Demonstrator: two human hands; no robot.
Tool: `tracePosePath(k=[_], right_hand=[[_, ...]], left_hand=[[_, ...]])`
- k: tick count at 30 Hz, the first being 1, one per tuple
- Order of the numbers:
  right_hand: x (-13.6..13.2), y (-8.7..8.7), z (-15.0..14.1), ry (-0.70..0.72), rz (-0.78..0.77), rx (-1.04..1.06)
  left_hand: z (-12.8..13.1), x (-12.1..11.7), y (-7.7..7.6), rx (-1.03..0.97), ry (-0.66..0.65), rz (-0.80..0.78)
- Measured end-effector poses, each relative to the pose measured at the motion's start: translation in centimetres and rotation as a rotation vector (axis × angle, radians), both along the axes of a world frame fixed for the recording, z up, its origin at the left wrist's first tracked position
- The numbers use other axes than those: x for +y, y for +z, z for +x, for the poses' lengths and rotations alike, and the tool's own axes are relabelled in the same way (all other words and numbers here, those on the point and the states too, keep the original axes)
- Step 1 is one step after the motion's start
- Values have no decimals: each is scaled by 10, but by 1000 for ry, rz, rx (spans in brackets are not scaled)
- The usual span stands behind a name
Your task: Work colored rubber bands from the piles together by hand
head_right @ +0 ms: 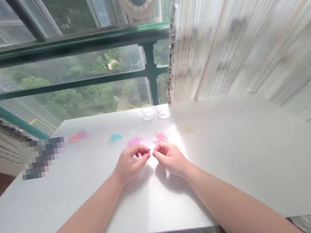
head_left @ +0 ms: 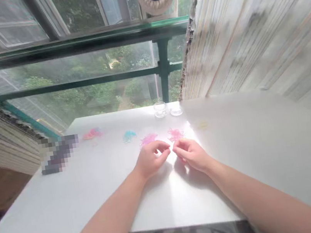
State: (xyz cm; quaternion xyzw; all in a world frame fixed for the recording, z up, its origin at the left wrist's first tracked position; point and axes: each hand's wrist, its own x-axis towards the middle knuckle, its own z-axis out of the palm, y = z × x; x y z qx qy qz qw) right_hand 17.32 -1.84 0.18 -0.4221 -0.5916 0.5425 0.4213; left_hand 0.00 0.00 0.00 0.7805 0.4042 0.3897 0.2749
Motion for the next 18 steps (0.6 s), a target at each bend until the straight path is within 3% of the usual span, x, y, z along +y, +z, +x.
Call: tracePosePath(k=[18], right_hand=[[0,0,1,-24,29,-45]], left_hand=[[-1,-2,2,2,-51,-50]])
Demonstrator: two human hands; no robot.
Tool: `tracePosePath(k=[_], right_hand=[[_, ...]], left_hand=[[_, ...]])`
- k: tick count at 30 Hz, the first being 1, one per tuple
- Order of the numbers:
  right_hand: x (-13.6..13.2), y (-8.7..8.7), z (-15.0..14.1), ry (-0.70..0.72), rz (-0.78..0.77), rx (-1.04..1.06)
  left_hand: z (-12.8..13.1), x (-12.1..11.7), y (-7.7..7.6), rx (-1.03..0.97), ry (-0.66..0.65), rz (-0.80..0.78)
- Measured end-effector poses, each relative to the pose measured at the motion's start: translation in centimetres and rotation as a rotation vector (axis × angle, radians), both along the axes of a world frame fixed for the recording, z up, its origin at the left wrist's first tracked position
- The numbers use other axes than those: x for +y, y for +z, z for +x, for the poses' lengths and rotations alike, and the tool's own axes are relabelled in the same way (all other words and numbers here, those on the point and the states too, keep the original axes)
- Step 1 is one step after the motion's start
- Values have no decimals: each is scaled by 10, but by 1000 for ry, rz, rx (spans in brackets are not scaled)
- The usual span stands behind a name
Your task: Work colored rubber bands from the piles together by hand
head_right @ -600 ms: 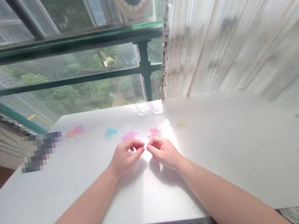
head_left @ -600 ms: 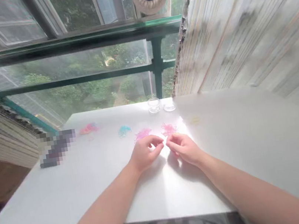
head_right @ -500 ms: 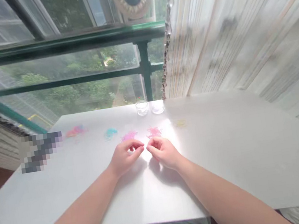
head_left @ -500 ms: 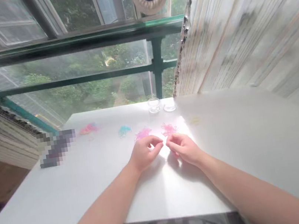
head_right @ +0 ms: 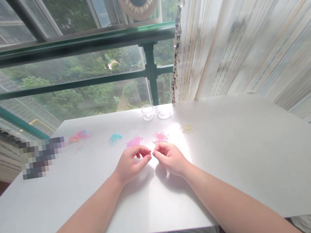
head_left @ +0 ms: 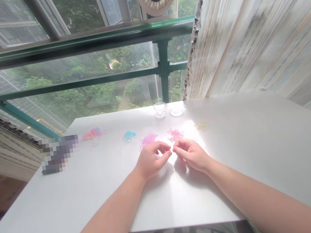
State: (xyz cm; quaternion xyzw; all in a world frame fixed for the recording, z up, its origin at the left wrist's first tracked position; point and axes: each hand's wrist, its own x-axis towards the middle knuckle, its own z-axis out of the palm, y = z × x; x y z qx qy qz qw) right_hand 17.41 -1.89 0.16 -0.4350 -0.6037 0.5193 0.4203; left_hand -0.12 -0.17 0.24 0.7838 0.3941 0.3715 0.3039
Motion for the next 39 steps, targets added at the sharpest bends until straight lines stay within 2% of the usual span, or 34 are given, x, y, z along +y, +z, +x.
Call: tracePosePath(k=[17,26,35,39], right_hand=[[0,-6,0,62,71,8],[0,-3,1,18,48,-58],[0,-3,-1,4,36,-37],[-1,-3,-1,1,42,-45]], left_hand=[[-1,1,1,13,15,-80],[-1,1,2,0,2,-84],[-3,1,2,4,-46,-103],[-3,1,2,14,-29,-98]])
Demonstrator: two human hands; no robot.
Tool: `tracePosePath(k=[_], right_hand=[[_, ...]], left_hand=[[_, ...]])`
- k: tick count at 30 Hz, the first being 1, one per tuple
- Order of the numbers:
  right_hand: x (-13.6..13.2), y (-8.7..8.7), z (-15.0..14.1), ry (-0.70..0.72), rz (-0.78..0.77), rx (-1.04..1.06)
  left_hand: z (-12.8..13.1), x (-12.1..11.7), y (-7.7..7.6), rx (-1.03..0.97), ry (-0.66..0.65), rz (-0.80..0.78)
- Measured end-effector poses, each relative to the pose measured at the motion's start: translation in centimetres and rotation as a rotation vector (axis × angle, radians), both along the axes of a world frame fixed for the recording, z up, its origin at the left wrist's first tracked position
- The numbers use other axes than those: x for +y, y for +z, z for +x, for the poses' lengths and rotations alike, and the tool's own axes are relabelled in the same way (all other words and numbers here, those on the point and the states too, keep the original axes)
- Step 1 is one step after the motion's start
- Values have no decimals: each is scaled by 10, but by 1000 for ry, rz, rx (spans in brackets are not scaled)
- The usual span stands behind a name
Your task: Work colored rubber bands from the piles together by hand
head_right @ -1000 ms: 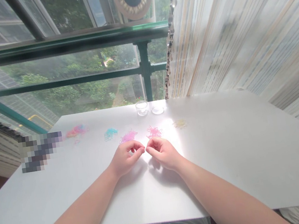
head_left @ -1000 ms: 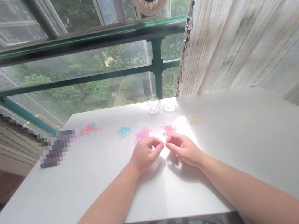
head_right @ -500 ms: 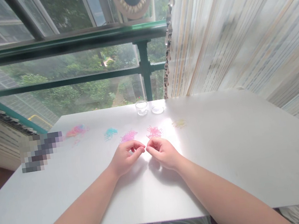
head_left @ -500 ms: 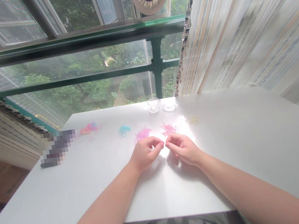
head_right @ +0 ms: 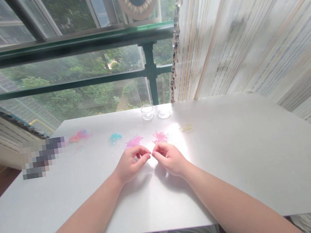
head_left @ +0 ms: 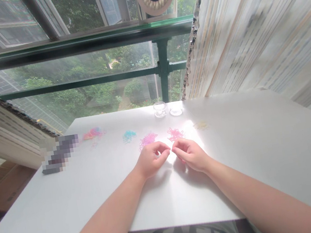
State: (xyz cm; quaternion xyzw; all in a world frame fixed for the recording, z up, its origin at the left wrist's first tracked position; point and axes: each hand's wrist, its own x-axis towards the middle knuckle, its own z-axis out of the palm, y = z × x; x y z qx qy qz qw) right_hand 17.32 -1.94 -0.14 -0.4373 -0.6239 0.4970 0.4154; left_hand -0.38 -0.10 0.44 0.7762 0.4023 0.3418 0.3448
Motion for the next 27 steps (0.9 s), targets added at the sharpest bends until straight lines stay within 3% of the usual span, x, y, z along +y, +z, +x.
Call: tracePosePath(k=[16,21,27], right_hand=[[1,-2,0,-6,-15,50],[0,-3,1,55,37,11],[-1,0,0,14,43,-50]], left_hand=[[-1,1,-1,-14,38,3],[-1,1,-3,-14,46,10],[0,0,-3,-16,47,21]])
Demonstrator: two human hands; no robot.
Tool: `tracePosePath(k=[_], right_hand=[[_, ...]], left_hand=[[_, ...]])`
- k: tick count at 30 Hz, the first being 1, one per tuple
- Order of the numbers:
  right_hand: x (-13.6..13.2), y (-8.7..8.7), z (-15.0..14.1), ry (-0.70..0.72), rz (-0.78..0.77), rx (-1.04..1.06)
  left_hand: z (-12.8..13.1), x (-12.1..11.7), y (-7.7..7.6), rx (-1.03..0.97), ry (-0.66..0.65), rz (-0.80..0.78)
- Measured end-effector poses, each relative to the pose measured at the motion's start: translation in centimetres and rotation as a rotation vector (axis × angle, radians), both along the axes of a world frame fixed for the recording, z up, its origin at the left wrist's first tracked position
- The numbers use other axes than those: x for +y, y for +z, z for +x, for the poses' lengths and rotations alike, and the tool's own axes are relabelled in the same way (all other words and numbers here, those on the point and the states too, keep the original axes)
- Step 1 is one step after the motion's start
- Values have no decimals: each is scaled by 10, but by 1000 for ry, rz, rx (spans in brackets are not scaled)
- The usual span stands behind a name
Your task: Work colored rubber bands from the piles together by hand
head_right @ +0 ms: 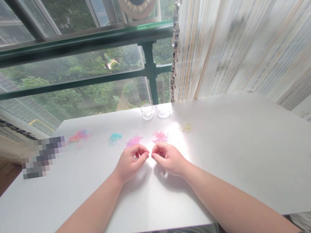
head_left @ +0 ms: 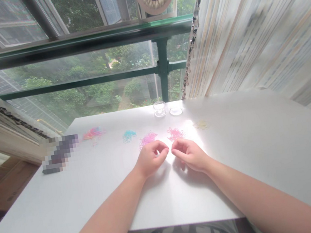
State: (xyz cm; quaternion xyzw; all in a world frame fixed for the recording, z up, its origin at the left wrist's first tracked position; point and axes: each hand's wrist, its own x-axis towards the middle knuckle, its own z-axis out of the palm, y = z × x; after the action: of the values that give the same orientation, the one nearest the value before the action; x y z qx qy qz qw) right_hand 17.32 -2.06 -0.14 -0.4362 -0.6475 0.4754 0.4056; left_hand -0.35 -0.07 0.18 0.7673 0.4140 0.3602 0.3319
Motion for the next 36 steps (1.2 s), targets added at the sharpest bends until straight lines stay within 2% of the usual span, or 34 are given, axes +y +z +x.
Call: tracePosePath(k=[19,29,36], right_hand=[[4,-5,1,-61,18,-20],[0,-3,1,50,-14,32],[-1,-2,0,9,-14,-49]], left_hand=[[-2,2,3,3,12,1],[-1,0,1,11,-5,17],[0,0,1,18,-26,18]])
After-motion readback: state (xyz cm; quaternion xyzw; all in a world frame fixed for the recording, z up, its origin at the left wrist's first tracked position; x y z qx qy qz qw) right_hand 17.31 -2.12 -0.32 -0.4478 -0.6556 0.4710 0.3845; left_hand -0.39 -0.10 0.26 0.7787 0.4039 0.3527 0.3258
